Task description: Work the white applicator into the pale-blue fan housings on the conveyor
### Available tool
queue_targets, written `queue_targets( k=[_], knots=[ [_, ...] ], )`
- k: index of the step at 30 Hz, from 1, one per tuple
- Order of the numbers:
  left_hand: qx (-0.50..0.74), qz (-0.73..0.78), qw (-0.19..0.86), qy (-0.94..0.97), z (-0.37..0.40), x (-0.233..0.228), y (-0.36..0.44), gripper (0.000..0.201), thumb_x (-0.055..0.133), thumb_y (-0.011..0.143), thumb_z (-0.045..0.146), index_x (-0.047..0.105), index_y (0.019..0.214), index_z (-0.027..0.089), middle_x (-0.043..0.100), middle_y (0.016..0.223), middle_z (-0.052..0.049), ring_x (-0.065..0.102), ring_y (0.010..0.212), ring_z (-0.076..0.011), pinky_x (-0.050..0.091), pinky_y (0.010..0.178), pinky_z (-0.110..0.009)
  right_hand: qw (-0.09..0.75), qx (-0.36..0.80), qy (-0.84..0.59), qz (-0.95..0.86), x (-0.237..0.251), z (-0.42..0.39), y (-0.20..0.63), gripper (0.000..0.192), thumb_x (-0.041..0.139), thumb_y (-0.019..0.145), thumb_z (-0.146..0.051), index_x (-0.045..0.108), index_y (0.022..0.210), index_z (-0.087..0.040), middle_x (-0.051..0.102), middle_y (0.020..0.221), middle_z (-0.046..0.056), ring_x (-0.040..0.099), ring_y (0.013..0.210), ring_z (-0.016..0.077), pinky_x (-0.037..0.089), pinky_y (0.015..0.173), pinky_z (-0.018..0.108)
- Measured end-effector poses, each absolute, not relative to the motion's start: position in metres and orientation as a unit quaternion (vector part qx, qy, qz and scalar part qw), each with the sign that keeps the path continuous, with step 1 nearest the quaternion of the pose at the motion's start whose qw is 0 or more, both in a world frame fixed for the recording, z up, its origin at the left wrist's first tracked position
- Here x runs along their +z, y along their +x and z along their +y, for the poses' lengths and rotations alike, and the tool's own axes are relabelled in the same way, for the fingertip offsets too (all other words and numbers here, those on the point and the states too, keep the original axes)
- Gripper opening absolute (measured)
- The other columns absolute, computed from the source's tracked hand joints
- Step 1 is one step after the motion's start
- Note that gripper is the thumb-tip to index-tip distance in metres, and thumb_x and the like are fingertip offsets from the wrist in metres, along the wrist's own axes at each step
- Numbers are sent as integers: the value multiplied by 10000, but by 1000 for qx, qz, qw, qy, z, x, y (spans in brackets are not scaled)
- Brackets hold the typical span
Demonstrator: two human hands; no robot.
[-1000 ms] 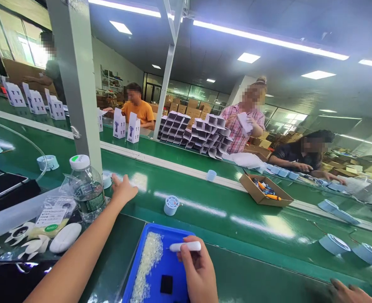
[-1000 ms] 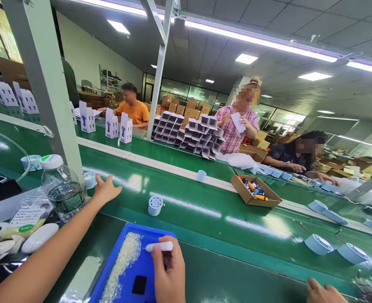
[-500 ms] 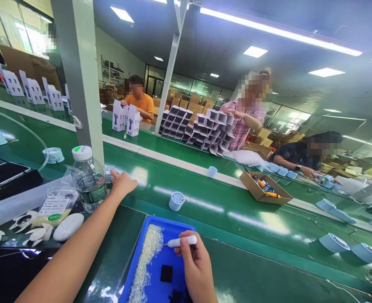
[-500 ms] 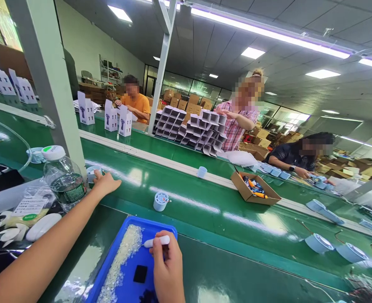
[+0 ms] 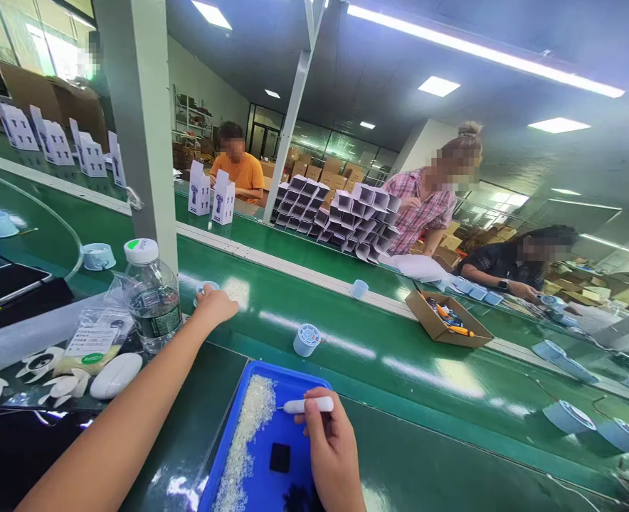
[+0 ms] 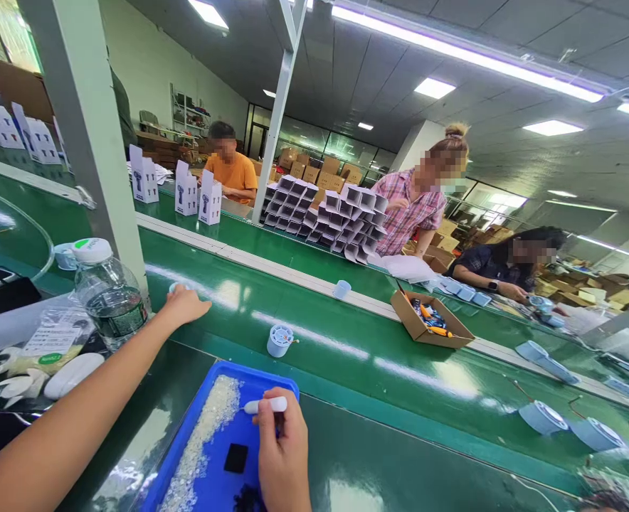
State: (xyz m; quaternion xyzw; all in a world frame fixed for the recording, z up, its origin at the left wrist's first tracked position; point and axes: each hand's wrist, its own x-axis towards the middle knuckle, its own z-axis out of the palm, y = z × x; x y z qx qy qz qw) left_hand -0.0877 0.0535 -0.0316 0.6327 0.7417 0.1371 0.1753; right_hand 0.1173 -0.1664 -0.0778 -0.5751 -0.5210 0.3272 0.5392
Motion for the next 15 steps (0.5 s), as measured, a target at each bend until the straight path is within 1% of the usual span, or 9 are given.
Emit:
queue_targets(
  k=[3, 5, 8, 10, 12, 13, 15],
  knots=[
    [130, 726, 190, 648, 48, -21, -78, 382, 593, 604, 415, 692, 834, 126, 600, 1065, -197, 525, 1039, -378, 393, 827, -407, 531, 321, -578, -530, -78, -167, 117, 247, 423, 902, -419, 538, 925, -201, 599, 749, 18, 587, 670, 162, 453, 607, 248],
    [130, 714, 199, 659, 43, -16, -71, 335, 596, 600, 442, 685, 727, 145, 637, 932, -164, 578, 941, -335, 416, 763, -354, 533, 296, -581, -540, -78, -168, 117, 217, 417, 909, -396, 525, 906, -208, 586, 730, 7, 573, 643, 152, 443, 591, 239],
    [131, 687, 216, 682, 34, -9, -60, 292, 579, 620, 456, 633, 578, 173, 632, 715, -114, 608, 809, -287, 413, 669, -308, 528, 227, -579, -578, -76, -169, 116, 194, 412, 915, -340, 481, 778, -221, 519, 662, -22, 512, 579, 132, 409, 565, 227],
    [126, 658, 230, 706, 29, -7, -54, 301, 552, 645, 456, 587, 515, 186, 606, 622, -92, 608, 749, -270, 398, 623, -296, 507, 200, -570, -614, -75, -170, 116, 195, 411, 915, -306, 454, 743, -225, 486, 642, -31, 478, 558, 126, 387, 546, 222],
    [119, 633, 237, 728, 25, -8, -48, 305, 525, 667, 452, 559, 508, 194, 604, 608, -83, 607, 733, -256, 390, 610, -290, 487, 197, -564, -637, -74, -170, 116, 167, 402, 920, -288, 455, 775, -224, 486, 652, -31, 472, 561, 126, 376, 537, 218],
    [116, 627, 236, 733, 23, -9, -46, 292, 521, 671, 448, 560, 531, 195, 616, 638, -83, 606, 749, -252, 392, 621, -286, 484, 197, -563, -641, -74, -170, 117, 160, 393, 924, -285, 454, 790, -224, 489, 658, -30, 473, 567, 126, 375, 539, 217],
    [118, 629, 226, 735, 21, -13, -43, 252, 533, 667, 435, 587, 648, 190, 645, 778, -101, 599, 826, -255, 400, 669, -286, 495, 193, -563, -633, -73, -171, 118, 169, 374, 933, -286, 442, 791, -225, 486, 659, -31, 470, 573, 126, 377, 549, 215]
  ],
)
